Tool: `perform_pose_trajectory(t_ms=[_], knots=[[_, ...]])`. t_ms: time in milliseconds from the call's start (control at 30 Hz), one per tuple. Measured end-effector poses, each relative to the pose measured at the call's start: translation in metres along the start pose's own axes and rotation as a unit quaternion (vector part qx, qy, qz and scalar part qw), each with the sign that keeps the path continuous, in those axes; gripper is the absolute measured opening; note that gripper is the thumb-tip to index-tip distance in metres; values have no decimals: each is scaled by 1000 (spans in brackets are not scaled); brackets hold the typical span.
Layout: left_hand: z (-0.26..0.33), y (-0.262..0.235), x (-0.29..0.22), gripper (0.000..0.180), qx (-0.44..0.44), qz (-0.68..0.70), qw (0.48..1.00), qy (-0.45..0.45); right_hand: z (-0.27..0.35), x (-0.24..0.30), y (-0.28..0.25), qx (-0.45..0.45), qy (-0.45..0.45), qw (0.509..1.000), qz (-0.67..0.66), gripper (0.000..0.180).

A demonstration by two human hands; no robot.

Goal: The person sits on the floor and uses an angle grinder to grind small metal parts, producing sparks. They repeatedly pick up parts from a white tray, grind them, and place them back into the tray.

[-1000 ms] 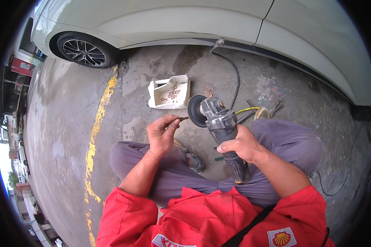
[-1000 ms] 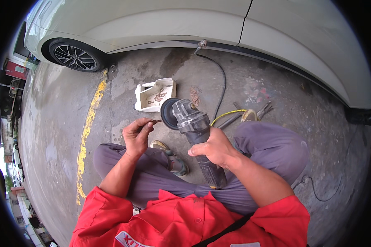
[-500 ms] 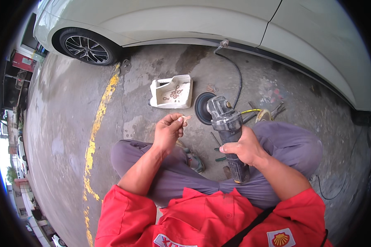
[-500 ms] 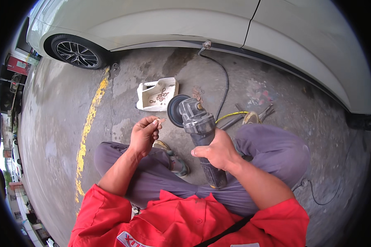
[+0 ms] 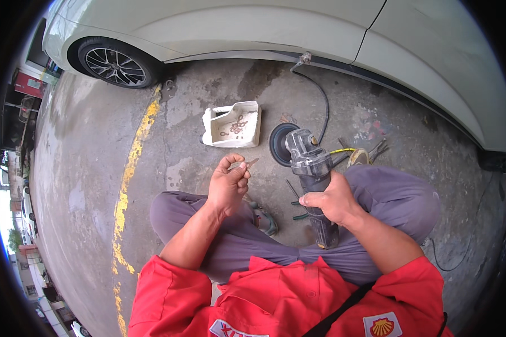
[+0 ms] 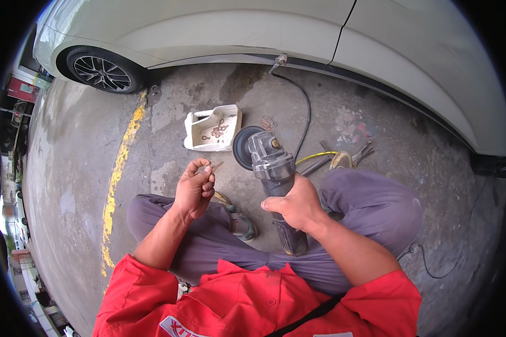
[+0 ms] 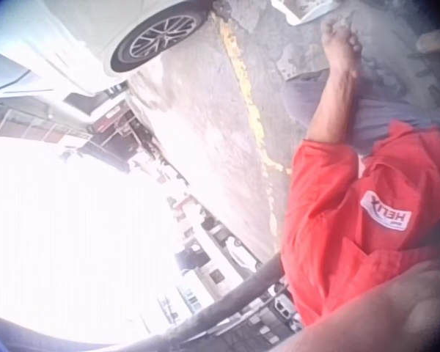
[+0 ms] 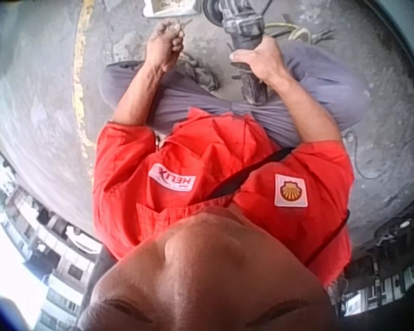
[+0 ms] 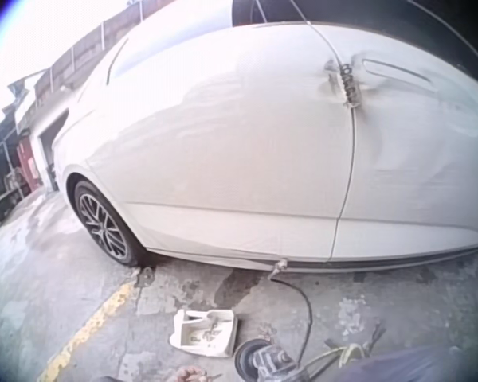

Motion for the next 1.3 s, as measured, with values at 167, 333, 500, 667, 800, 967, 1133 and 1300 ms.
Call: perform_pose_trajectory(t_ms=[167,333,500,667,800,967,1133,1300], knots=[[-5,-3,2,8,9,-30,999,34,3,8,0,6,13,1000,-26,45],[-5,1,2,18,-13,-107,993,45,3,7,0,4,5,1000,-16,42],[-9,-1,1,29,-29,-203,977,50,4,8,0,4,1,1000,-11,42],[-9,6,0,30,-37,-244,962,120,3,2,-2,11,5,1000,24,43],[-5,16,-1,27,-38,-316,929,191,3,3,0,11,-2,998,55,43],[0,14,-6,22,-28,-322,926,194,1,-3,0,10,3,997,74,42],[-3,15,-2,22,-35,-345,918,192,0,-9,-1,6,9,999,41,43],[1,18,-6,21,-21,-294,938,184,0,-4,0,15,9,998,67,45]])
Point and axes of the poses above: each hand's wrist, its own z-axis away from the middle knuckle, its own y-axis out of the palm, x = y × z, the point moved 5 cm from there along -z, towards the middle knuckle, and after that the axes turned 1 degree about x, right-handed, at the moved point
